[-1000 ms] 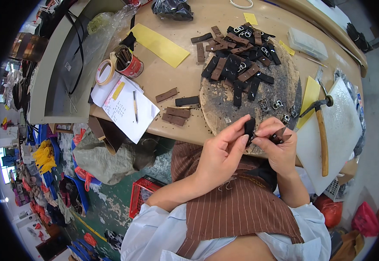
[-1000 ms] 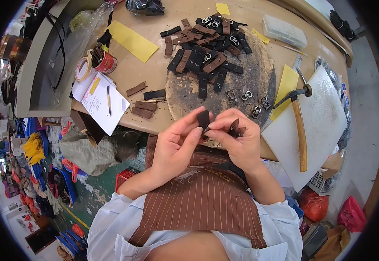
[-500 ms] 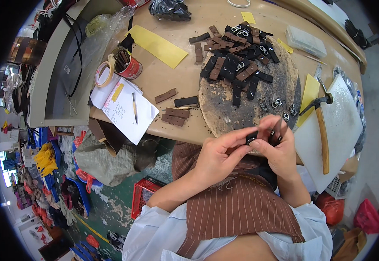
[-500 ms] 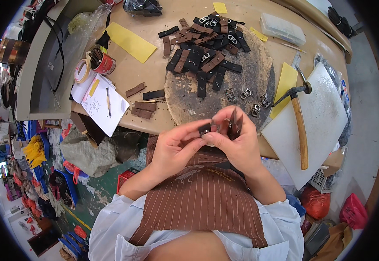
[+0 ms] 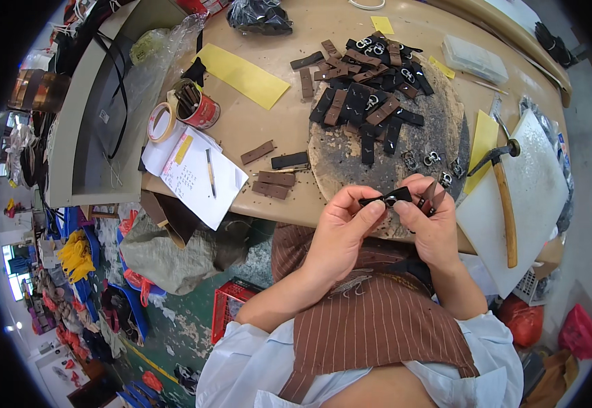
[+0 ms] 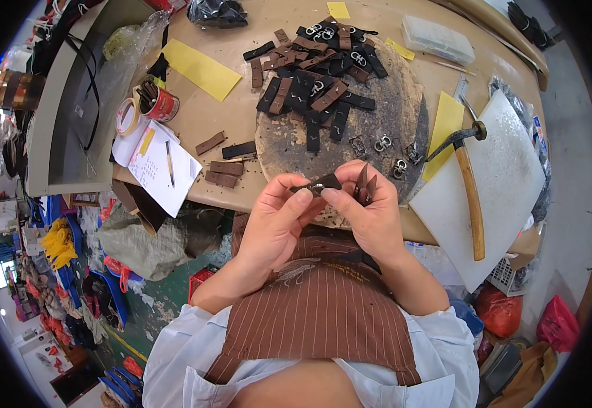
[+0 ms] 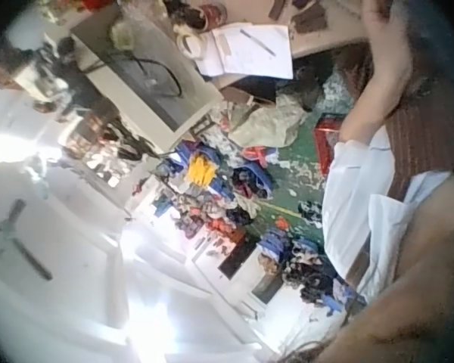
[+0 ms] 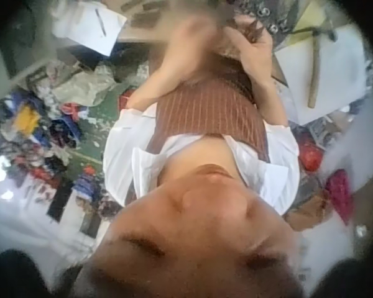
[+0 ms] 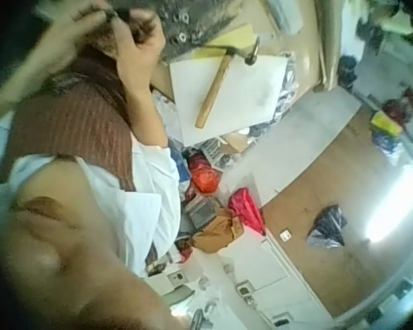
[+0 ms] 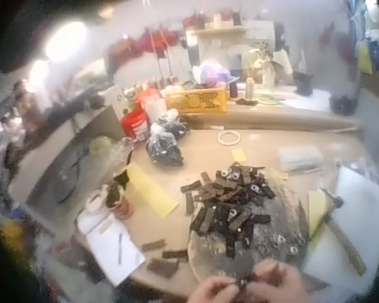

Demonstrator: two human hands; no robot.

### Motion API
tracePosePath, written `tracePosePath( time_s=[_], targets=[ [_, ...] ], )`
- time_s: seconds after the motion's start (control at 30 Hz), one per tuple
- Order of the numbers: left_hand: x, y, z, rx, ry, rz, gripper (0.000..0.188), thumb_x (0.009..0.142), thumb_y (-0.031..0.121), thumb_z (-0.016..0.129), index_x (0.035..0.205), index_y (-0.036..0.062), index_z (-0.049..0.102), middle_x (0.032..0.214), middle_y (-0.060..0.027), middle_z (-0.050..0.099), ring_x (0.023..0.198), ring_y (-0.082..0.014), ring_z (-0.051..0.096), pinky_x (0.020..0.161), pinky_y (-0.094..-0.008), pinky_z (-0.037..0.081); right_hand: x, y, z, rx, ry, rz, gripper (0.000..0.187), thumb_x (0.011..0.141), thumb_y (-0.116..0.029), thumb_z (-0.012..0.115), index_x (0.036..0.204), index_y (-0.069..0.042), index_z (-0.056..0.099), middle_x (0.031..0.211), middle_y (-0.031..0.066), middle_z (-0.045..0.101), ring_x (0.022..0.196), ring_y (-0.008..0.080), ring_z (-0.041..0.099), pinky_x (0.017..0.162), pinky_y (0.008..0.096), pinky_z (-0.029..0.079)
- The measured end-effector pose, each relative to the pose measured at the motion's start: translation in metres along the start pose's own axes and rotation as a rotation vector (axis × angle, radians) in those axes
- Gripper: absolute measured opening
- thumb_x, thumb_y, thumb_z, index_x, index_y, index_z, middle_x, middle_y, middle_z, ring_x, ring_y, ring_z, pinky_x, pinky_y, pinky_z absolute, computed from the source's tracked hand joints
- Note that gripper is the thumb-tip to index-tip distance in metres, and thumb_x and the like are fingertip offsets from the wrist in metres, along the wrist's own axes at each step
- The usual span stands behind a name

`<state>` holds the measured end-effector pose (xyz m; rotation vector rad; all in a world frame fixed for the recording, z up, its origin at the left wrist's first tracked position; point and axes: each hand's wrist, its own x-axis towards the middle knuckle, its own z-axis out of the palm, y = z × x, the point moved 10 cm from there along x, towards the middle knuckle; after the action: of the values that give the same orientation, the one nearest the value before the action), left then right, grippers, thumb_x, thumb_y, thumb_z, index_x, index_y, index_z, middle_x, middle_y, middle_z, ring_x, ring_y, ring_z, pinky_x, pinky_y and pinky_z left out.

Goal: The person assembles small leather keychains by hand at a workbench. They pick up small rectangular leather pieces and metal rings, insert the rings into the leather, and use a hammer to secure them. The finished keychains are placed on a wooden board on the table.

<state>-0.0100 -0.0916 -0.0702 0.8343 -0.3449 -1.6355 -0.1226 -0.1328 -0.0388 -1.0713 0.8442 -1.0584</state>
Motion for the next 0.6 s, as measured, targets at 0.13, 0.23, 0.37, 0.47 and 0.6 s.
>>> tracePosePath(
  time_s=[0.13,0.23,0.37,0.47,0.6],
  targets=[
    [-0.002,0.022,-0.002,0.286,-0.019,0.115,0.015,0.084,0.004,0.061,0.098,0.0017,0.059,0.087,-0.0005,0.058,0.082,-0.0063,0.055,0.072,-0.0194,0.045,-0.002,-0.002,0.007,0.003,-0.068,0.106,0.018,0.077,-0.004,0.067,0.092,-0.003,0.057,0.079,-0.0037,0.054,0.064,0.0003,0.043,0.055,0.0154,0.036],
    [-0.004,0.023,0.001,0.370,-0.049,0.081,0.017,0.082,0.003,0.063,0.099,0.0015,0.061,0.086,-0.0006,0.056,0.078,-0.0060,0.054,0.072,-0.0192,0.044,0.000,0.001,0.006,-0.057,-0.088,0.170,0.018,0.076,-0.005,0.069,0.091,-0.003,0.058,0.075,-0.0044,0.055,0.063,0.0002,0.045,0.055,0.0159,0.037],
    [-0.006,0.030,0.005,0.594,-0.080,0.177,0.017,0.082,0.007,0.063,0.098,0.0005,0.061,0.082,-0.0015,0.052,0.075,-0.0065,0.051,0.068,-0.0202,0.041,0.002,0.003,0.003,-0.105,-0.099,0.202,0.018,0.075,-0.007,0.070,0.089,-0.003,0.059,0.074,-0.0045,0.056,0.063,0.0003,0.046,0.056,0.0163,0.037],
    [-0.006,0.030,0.007,0.726,-0.110,0.247,0.015,0.083,0.009,0.062,0.095,-0.0001,0.060,0.080,-0.0024,0.050,0.075,-0.0075,0.049,0.066,-0.0209,0.040,0.001,0.002,0.005,-0.094,-0.101,0.214,0.017,0.075,-0.007,0.070,0.088,-0.004,0.059,0.072,-0.0042,0.056,0.062,0.0007,0.046,0.054,0.0164,0.036],
    [-0.006,0.021,0.005,0.662,-0.092,0.189,0.011,0.085,0.009,0.059,0.092,-0.0001,0.059,0.080,-0.0027,0.049,0.074,-0.0080,0.047,0.065,-0.0206,0.039,-0.005,0.018,0.008,0.130,-0.129,0.409,0.016,0.076,-0.007,0.069,0.087,-0.004,0.058,0.071,-0.0038,0.055,0.061,0.0017,0.046,0.051,0.0175,0.035]
  ],
)
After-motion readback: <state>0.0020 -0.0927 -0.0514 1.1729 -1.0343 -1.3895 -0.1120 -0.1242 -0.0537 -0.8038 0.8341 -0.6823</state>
